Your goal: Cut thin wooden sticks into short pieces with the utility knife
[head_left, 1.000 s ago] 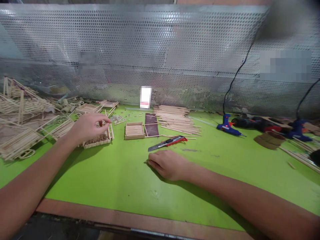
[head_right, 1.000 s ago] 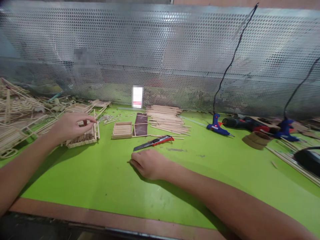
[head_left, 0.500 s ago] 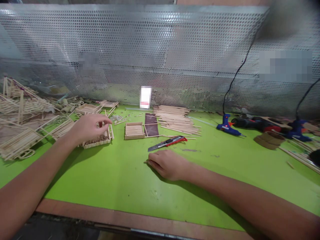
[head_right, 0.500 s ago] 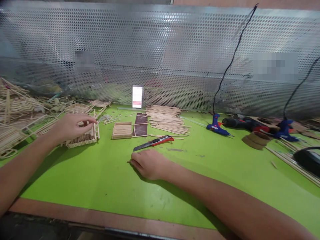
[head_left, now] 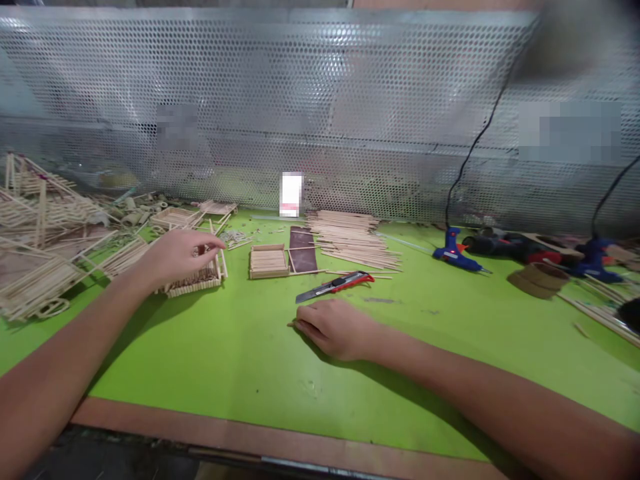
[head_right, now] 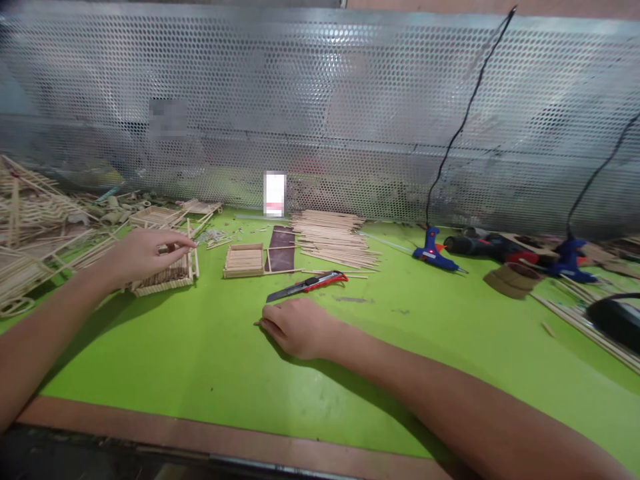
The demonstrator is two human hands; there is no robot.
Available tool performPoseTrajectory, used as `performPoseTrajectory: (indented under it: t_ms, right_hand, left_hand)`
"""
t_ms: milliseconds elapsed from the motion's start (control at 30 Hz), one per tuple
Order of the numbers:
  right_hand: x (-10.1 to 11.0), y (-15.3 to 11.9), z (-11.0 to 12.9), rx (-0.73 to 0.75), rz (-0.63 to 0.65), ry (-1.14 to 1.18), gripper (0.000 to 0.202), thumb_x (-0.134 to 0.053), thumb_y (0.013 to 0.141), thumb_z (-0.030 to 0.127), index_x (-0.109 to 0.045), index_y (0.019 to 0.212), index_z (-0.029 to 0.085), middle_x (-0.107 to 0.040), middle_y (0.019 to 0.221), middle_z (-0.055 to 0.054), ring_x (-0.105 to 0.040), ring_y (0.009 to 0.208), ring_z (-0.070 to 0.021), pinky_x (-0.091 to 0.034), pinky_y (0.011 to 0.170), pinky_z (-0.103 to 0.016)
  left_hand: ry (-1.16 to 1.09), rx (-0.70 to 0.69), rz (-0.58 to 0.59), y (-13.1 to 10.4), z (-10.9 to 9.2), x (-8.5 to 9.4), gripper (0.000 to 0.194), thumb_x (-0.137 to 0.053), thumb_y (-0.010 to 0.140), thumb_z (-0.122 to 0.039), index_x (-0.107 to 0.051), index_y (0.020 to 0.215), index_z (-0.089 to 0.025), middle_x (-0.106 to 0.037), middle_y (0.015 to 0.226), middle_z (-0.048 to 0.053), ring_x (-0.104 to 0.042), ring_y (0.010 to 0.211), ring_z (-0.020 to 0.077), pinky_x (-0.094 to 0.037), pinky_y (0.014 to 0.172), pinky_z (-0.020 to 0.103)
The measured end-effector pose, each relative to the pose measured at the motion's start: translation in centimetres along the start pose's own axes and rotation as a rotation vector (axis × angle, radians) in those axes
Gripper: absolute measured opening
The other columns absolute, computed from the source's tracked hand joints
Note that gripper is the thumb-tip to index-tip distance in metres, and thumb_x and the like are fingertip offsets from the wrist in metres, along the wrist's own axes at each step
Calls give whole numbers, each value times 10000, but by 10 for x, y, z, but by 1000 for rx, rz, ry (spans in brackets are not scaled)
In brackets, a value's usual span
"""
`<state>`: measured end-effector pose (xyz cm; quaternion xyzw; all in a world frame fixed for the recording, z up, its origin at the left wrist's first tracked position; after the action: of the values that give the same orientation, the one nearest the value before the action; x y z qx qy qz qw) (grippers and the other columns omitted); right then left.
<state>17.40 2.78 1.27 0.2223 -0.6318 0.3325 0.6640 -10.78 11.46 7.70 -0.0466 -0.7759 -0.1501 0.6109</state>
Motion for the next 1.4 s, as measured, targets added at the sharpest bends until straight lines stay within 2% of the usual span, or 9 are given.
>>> performPoseTrajectory:
  t_ms: [267,433,567,800,967,1100,1233,1400]
  right_hand:
    - [1,0,0,-10,10,-24,329,-385,1113,359,-614,963,178,-699,842,-55,-576,670,-160,-272,587,-299]
    - [1,0,0,-12,14,-26,325,-388,1114,361,-608,962,178,-700,841,-57,-574,670,-158,-277,596,-300]
    - [1,-1,1,0,6,-12,319,-392,1113,352,-612,964,175,-695,840,-57,-573,673,-159,-284,601,-301]
    - [1,-1,0,5,0,-2,308,-405,1105,347,-617,960,178,-689,843,-54,-563,671,-155,-280,597,-297]
    - [1,-1,0,1,0,4,327,-394,1105,360,-626,965,178,-685,828,-46,-548,655,-152,-282,590,-293]
    - [1,-1,0,6,-7,9,313,-408,1101,352,-631,981,169,-687,841,-51,-553,666,-157,-294,599,-301]
    - [1,-2,3,93,-101,23,245,-447,1090,298,-643,1036,160,-699,941,-71,-595,768,-176,-353,660,-307]
    - [5,-3,6,195,-231,-11,269,-481,1064,230,-642,1263,148,-691,1129,-120,-612,1009,-240,-472,846,-362]
  left_hand:
    - [34,-30,37,0,3,0,485,-461,922,-518,-791,1200,-296,-764,1265,44,-723,1065,297,-594,858,411]
    - [3,-36,72,1,15,-1,473,-483,904,-543,-798,1172,-314,-787,1205,51,-745,977,282,-588,761,340]
    - [6,-50,143,0,21,-4,450,-508,901,-530,-790,1189,-331,-787,1205,71,-752,960,289,-578,739,338]
    - [20,-61,127,-1,25,-5,431,-505,902,-480,-790,1191,-337,-782,1219,81,-760,899,276,-550,639,304]
    - [40,-55,142,0,19,-3,443,-489,915,-502,-784,1198,-331,-776,1228,71,-748,911,276,-564,698,332]
    - [32,-66,106,-1,13,-1,455,-442,922,-455,-787,1180,-309,-761,1258,60,-729,1012,285,-585,776,368]
    - [26,-108,59,-3,2,-4,448,-445,914,-449,-800,1141,-297,-769,1236,50,-714,1069,290,-600,834,402]
    - [-57,-254,73,-8,-26,-19,411,-463,958,-473,-807,1096,-295,-805,1019,53,-726,875,249,-598,796,429]
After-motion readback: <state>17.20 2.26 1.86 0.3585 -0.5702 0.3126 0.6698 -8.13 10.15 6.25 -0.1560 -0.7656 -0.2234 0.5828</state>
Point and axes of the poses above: each hand's wrist, its own y-axis towards the middle knuckle, its own x-axis out of the back of the hand, z = x × y, the point moved 6 cm from there along y, towards the middle knuckle
